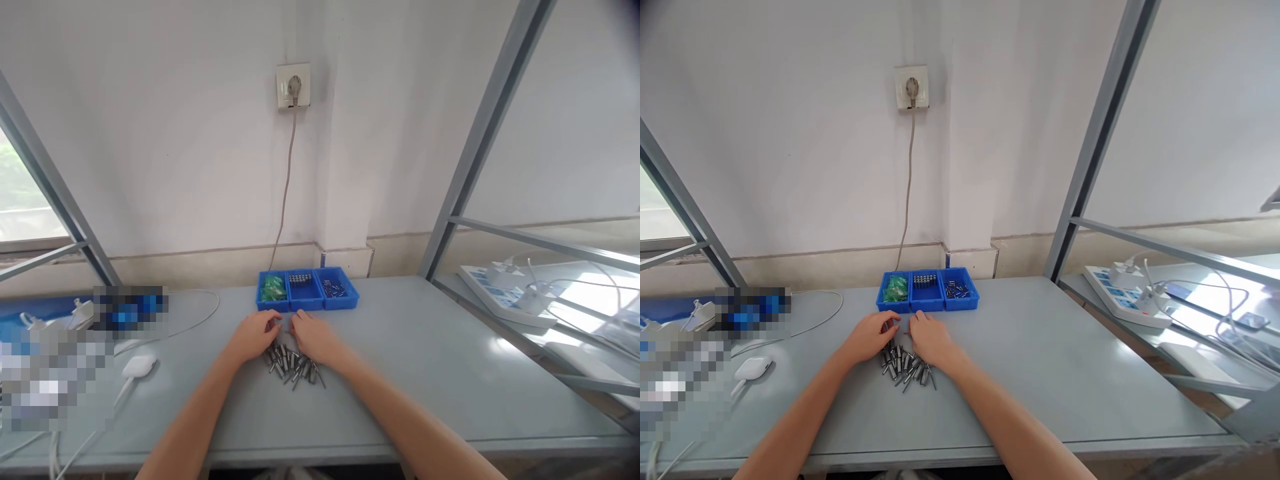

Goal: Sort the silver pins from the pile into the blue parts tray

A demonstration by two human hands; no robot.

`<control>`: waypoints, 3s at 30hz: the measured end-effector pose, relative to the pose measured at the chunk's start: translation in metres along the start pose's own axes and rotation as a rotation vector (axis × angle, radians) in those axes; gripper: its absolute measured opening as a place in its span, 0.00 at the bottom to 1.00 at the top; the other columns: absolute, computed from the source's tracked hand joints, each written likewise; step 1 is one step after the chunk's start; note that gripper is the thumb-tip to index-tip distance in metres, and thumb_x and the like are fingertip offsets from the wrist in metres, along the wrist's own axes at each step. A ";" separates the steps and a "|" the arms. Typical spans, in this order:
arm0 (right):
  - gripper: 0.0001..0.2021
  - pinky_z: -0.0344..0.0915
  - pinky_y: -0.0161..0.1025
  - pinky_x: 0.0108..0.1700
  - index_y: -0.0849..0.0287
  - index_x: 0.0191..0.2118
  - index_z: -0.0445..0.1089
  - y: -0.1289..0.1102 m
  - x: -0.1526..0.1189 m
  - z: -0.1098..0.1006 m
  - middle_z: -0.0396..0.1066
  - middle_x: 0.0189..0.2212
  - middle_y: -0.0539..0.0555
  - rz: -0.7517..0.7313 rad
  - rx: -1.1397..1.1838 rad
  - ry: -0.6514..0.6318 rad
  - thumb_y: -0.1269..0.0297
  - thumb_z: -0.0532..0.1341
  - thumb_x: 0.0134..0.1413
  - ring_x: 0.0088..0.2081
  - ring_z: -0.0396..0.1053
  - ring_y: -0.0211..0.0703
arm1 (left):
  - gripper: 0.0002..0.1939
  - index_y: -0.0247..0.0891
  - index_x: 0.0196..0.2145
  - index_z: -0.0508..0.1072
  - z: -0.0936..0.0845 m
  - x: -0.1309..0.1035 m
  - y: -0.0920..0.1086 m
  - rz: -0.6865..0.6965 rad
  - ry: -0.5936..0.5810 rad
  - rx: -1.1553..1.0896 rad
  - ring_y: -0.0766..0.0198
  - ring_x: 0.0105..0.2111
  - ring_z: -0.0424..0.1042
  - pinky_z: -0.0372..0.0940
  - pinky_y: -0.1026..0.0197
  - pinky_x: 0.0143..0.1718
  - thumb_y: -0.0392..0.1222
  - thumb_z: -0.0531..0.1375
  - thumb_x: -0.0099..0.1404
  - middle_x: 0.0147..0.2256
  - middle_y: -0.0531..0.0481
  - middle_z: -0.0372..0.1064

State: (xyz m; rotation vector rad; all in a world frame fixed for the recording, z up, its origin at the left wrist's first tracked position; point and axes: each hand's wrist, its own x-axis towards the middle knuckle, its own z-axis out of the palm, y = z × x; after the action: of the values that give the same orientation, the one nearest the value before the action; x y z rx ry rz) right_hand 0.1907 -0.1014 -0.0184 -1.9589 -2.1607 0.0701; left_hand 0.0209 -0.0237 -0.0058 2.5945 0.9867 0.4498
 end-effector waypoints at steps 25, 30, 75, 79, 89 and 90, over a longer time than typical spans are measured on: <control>0.21 0.57 0.35 0.29 0.59 0.49 0.68 0.024 0.007 -0.036 0.72 0.33 0.52 0.072 1.530 0.143 0.54 0.64 0.51 0.26 0.59 0.35 | 0.14 0.41 0.46 0.73 0.001 -0.001 -0.002 0.027 0.022 -0.035 0.59 0.35 0.71 0.63 0.60 0.36 0.43 0.52 0.66 0.37 0.48 0.73; 0.17 0.60 0.36 0.32 0.54 0.41 0.67 0.044 -0.002 -0.050 0.68 0.32 0.48 0.116 1.859 0.184 0.53 0.68 0.48 0.27 0.61 0.36 | 0.14 0.41 0.45 0.73 -0.001 -0.002 -0.002 0.004 0.027 -0.035 0.59 0.35 0.70 0.63 0.60 0.37 0.44 0.52 0.66 0.37 0.49 0.73; 0.13 0.60 0.36 0.41 0.55 0.40 0.78 0.042 -0.006 -0.020 0.64 0.36 0.52 -0.261 0.462 -0.339 0.57 0.67 0.48 0.39 0.65 0.44 | 0.14 0.43 0.45 0.73 0.002 0.001 -0.010 -0.024 0.028 -0.023 0.58 0.39 0.71 0.63 0.59 0.38 0.45 0.52 0.66 0.38 0.50 0.74; 0.10 0.61 0.36 0.40 0.57 0.38 0.78 0.044 -0.007 -0.025 0.68 0.38 0.53 -0.227 0.508 -0.358 0.61 0.66 0.49 0.39 0.66 0.43 | 0.15 0.43 0.46 0.73 0.002 0.001 -0.009 -0.024 0.013 -0.020 0.58 0.38 0.71 0.63 0.59 0.38 0.45 0.52 0.66 0.38 0.50 0.73; 0.17 0.62 0.37 0.38 0.54 0.53 0.69 0.050 -0.009 -0.041 0.69 0.32 0.51 -0.088 0.930 -0.222 0.58 0.59 0.59 0.36 0.67 0.42 | 0.15 0.42 0.47 0.72 0.000 0.001 -0.003 0.001 -0.016 -0.010 0.58 0.36 0.71 0.63 0.59 0.37 0.45 0.52 0.66 0.38 0.49 0.73; 0.19 0.62 0.37 0.37 0.53 0.55 0.68 0.050 -0.009 -0.040 0.69 0.32 0.51 -0.084 0.973 -0.213 0.58 0.58 0.59 0.37 0.67 0.42 | 0.15 0.42 0.47 0.72 0.000 0.001 -0.003 -0.003 -0.017 -0.008 0.58 0.36 0.71 0.63 0.59 0.36 0.45 0.52 0.66 0.38 0.49 0.73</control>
State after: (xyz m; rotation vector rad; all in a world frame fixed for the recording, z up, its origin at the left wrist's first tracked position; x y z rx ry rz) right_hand 0.2478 -0.1091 0.0104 -1.3073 -1.7560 1.1165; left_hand 0.0199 -0.0211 -0.0069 2.5850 0.9804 0.4299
